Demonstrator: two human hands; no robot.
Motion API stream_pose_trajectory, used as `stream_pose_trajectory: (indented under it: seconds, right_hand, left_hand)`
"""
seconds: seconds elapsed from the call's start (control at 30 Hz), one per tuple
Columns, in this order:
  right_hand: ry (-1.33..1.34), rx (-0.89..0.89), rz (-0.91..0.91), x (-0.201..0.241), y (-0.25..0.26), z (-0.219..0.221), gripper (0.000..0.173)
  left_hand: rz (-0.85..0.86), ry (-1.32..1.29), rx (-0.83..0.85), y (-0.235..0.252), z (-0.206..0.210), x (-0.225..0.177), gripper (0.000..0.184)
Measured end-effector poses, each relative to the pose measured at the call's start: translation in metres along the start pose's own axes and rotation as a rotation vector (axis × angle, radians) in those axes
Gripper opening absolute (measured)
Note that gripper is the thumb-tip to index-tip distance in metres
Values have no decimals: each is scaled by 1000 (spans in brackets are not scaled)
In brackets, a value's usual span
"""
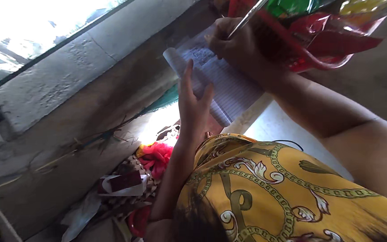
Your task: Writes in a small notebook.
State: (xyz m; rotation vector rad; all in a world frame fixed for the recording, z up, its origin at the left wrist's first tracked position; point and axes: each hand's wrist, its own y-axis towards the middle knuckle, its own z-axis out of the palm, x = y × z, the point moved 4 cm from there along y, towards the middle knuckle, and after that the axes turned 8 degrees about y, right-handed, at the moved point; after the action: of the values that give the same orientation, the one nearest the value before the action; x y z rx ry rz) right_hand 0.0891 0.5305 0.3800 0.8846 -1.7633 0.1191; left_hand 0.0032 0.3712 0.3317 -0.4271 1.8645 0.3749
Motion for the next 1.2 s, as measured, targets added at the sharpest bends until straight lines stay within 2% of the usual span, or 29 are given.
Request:
stream_pose_trajectory:
  seconds: [0.5,0.8,0.9,1.03,1.2]
  right_hand:
    - [-49,-7,-96,0,-1,1,30]
    - [0,36,-52,-2,1,-1,30]
    - [77,-8,-5,5,0,-7,29]
    - [195,-32,-41,15,-3,-12,28]
    - [257,-52,-51,3,-6,-4,27]
  left_hand:
    - [-13,6,17,1,-1,0,68]
    - [5,-9,-5,1,1,1,69]
    - [-39,28,-7,-4,-6,-2,70]
    - [-113,70,9,-21,-32,1,70]
    - [-135,35,-15,-24,-38,10,70]
